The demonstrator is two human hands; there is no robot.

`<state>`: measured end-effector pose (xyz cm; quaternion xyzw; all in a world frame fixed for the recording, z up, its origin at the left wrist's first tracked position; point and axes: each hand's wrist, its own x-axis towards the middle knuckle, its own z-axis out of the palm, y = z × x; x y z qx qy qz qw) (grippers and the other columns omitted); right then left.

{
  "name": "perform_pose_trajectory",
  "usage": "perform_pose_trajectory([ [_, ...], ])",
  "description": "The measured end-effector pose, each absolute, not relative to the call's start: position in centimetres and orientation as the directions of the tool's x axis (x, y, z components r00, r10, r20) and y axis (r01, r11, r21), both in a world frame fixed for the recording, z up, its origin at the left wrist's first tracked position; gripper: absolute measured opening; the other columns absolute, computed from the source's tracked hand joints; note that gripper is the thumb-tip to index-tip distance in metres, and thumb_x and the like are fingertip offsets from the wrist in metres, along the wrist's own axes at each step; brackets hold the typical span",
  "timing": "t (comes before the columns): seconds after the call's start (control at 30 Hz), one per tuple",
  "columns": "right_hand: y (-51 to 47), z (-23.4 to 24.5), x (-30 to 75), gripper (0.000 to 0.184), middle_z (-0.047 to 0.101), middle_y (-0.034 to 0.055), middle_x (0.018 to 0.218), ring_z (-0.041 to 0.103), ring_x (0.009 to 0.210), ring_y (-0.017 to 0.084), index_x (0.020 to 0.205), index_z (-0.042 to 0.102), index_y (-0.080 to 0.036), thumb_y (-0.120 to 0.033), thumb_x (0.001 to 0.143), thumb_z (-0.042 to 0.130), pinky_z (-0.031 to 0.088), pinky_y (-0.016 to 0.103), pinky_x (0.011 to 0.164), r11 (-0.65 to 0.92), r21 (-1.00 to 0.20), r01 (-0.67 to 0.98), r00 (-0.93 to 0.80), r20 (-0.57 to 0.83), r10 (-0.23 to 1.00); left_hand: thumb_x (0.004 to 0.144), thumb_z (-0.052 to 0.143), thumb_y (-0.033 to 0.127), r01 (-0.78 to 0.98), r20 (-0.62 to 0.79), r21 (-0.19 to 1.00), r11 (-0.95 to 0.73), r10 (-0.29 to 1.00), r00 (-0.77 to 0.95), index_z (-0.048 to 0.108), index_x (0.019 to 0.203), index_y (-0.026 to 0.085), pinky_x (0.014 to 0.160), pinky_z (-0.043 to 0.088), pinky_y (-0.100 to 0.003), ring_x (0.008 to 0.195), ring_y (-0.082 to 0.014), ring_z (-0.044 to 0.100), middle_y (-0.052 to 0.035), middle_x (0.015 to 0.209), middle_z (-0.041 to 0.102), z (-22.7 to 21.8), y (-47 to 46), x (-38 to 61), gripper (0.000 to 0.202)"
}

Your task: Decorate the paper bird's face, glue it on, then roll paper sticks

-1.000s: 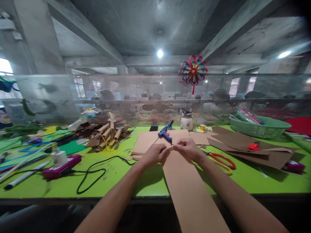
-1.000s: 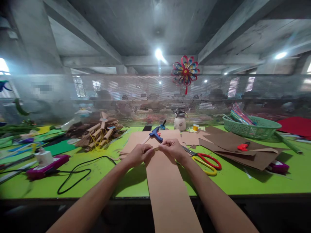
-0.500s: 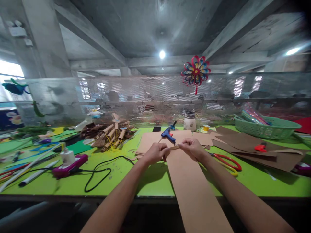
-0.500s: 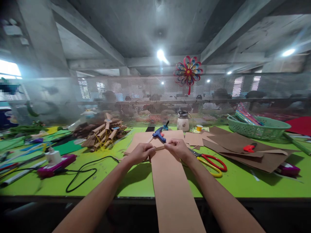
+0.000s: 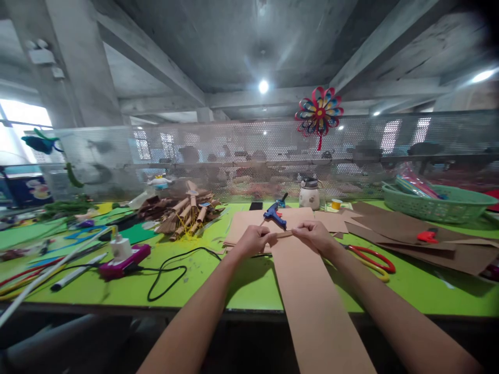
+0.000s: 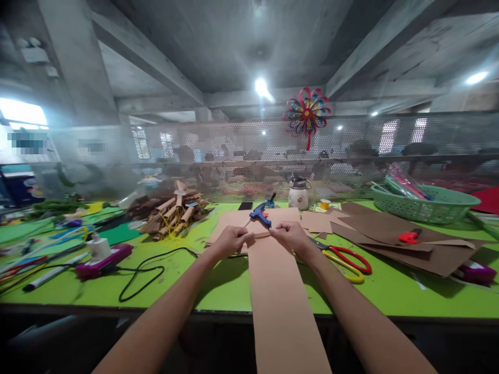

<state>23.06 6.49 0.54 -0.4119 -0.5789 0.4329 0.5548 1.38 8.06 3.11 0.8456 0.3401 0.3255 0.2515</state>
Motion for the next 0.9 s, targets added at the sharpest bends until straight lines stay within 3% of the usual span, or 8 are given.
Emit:
perform_pose_trajectory([
  [0.27, 5.8, 1.4, 23.4, 0.033, 0.055, -0.0002, 0.050, 0.044, 0.043, 0.009, 0.063, 0.060, -0.013, -0.042, 0.055, 0.073, 0.031, 0.021, 0.042, 0.273, -0.961, 0.044, -0.006, 0.273, 0.962, 0.077, 0.048, 0.047, 0.391, 0.367, 0.693, -0.606, 0.763, 0.533, 0.066, 0.069, 0.011, 0.039, 0.026, -0.018, 0.037, -0.0055, 0.039, 0.0010, 0.051, 0.055, 3.1, 8.5, 1.2, 0.040],
  [0.47, 5.2, 1.9, 23.5, 0.035, 0.055, -0.0013, 0.052, 0.042, 0.042, 0.009, 0.068, 0.060, -0.014, -0.047, 0.062, 0.067, 0.030, 0.022, 0.042, 0.235, -0.972, -0.017, -0.084, 0.236, 0.968, 0.077, 0.045, 0.054, 0.344, 0.307, 0.779, -0.525, 0.797, 0.521, 0.060, 0.070, 0.011, 0.036, 0.023, -0.017, 0.032, -0.0052, 0.034, 0.0058, 0.036, 0.039, 3.0, 8.7, 1.2, 0.046],
  [0.7, 5.5, 1.9, 23.6, 0.035, 0.039, -0.0052, 0.041, 0.027, 0.038, 0.006, 0.061, 0.059, -0.015, -0.049, 0.063, 0.065, 0.017, 0.022, 0.039, 0.322, -0.945, 0.059, -0.044, 0.320, 0.946, 0.077, 0.045, 0.053, 0.262, 0.331, 0.822, -0.506, 0.799, 0.502, 0.054, 0.066, 0.012, 0.035, 0.021, -0.016, 0.030, -0.0038, 0.029, 0.0076, 0.035, 0.036, 2.9, 8.8, 1.3, 0.044],
  [0.8, 5.4, 2.0, 23.6, 0.036, 0.040, -0.0037, 0.041, 0.029, 0.039, 0.007, 0.061, 0.061, -0.015, -0.051, 0.063, 0.064, 0.017, 0.023, 0.039, 0.339, -0.937, 0.082, -0.049, 0.336, 0.940, 0.076, 0.046, 0.053, 0.278, 0.307, 0.823, -0.495, 0.800, 0.516, 0.054, 0.065, 0.012, 0.035, 0.022, -0.017, 0.030, -0.0048, 0.032, 0.0067, 0.035, 0.038, 2.9, 9.0, 1.2, 0.043],
  [0.9, 5.3, 2.0, 23.6, 0.036, 0.040, -0.0039, 0.042, 0.029, 0.040, 0.007, 0.057, 0.060, -0.014, -0.049, 0.064, 0.063, 0.017, 0.023, 0.040, 0.348, -0.933, 0.096, -0.060, 0.344, 0.937, 0.077, 0.046, 0.050, 0.280, 0.346, 0.791, -0.544, 0.775, 0.529, 0.055, 0.063, 0.012, 0.042, 0.032, -0.018, 0.039, -0.0075, 0.044, 0.0028, 0.043, 0.047, 3.0, 8.8, 1.3, 0.042],
])
